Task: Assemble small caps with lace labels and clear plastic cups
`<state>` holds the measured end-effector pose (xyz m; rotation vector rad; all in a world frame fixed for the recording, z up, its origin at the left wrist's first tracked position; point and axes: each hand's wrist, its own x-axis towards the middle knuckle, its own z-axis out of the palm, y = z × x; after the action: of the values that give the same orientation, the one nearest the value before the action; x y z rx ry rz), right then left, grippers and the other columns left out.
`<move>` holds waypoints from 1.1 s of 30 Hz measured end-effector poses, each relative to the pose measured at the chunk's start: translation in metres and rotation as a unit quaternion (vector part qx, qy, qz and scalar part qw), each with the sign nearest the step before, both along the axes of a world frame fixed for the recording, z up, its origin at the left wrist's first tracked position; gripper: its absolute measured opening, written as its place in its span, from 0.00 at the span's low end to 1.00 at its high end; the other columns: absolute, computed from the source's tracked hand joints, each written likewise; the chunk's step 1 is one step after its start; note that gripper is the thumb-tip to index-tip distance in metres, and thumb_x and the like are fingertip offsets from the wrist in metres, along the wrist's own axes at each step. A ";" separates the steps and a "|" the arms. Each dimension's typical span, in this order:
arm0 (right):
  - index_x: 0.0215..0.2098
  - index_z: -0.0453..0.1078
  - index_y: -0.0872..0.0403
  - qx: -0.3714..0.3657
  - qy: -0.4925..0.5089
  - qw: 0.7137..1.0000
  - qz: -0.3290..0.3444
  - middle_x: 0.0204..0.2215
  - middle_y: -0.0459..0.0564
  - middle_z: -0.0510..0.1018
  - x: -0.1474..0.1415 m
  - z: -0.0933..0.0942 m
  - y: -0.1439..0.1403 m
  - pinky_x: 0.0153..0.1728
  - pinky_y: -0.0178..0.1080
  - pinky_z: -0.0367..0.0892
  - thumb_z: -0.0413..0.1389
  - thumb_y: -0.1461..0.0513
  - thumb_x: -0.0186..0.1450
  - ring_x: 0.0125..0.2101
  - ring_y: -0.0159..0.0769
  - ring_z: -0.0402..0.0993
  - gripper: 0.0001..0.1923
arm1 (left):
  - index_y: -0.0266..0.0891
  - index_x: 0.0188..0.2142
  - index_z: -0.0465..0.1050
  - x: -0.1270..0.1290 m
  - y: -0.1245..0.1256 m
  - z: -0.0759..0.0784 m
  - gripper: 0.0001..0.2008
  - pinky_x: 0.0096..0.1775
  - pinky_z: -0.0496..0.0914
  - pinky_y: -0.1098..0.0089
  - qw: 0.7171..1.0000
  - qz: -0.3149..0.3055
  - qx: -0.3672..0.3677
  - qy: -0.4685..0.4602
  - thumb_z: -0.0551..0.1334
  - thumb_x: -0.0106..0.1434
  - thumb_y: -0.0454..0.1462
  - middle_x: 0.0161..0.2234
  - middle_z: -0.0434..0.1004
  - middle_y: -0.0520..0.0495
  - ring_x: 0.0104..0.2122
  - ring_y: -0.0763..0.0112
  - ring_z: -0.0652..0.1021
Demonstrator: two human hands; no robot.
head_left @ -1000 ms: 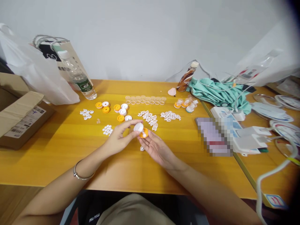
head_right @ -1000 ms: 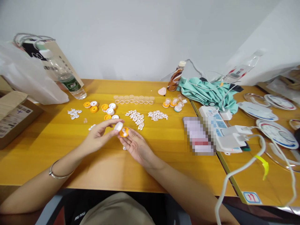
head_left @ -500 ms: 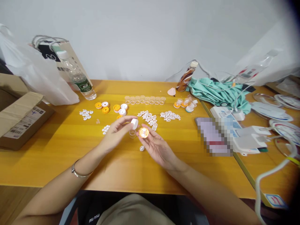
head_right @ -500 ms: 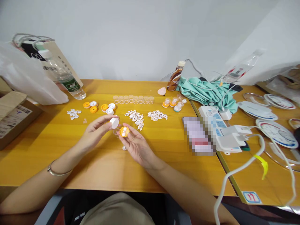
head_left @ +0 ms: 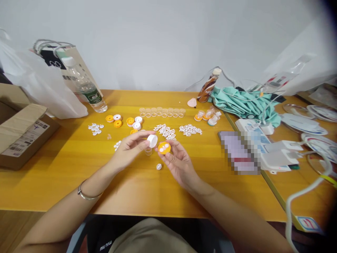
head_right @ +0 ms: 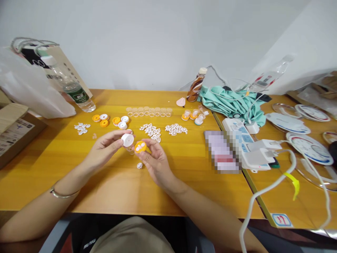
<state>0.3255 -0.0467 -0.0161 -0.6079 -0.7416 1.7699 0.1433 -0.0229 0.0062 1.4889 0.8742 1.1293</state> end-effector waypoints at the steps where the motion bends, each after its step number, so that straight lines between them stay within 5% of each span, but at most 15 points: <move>1: 0.38 0.70 0.46 0.010 -0.007 1.000 -0.011 0.39 0.42 0.75 0.000 0.000 0.000 0.54 0.43 0.62 0.65 0.63 0.52 0.43 0.34 0.73 0.16 | 0.43 0.48 0.72 0.000 0.000 0.001 0.15 0.41 0.71 0.68 1.000 -0.001 0.004 0.004 0.61 0.61 0.38 0.41 0.77 0.45 0.39 0.68 0.76; 13: 0.35 0.67 0.47 0.140 -0.108 0.975 -0.133 0.42 0.44 0.73 -0.004 -0.003 -0.005 0.47 0.41 0.67 0.63 0.68 0.53 0.45 0.34 0.70 0.15 | 0.42 0.49 0.71 -0.003 -0.001 -0.001 0.18 0.40 0.73 0.69 0.997 -0.034 0.027 0.059 0.64 0.58 0.36 0.39 0.78 0.45 0.35 0.71 0.77; 33: 0.35 0.68 0.47 0.151 -0.110 0.973 -0.134 0.40 0.44 0.68 -0.008 -0.008 -0.009 0.48 0.43 0.69 0.63 0.68 0.52 0.44 0.33 0.71 0.15 | 0.44 0.45 0.74 0.001 -0.003 0.004 0.15 0.44 0.70 0.63 0.977 0.003 0.151 0.148 0.64 0.58 0.37 0.41 0.77 0.45 0.40 0.66 0.76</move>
<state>0.3171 -0.0559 -0.0236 -0.6669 -1.0100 1.3227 0.1441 -0.0258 0.0098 1.9425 0.9366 1.0973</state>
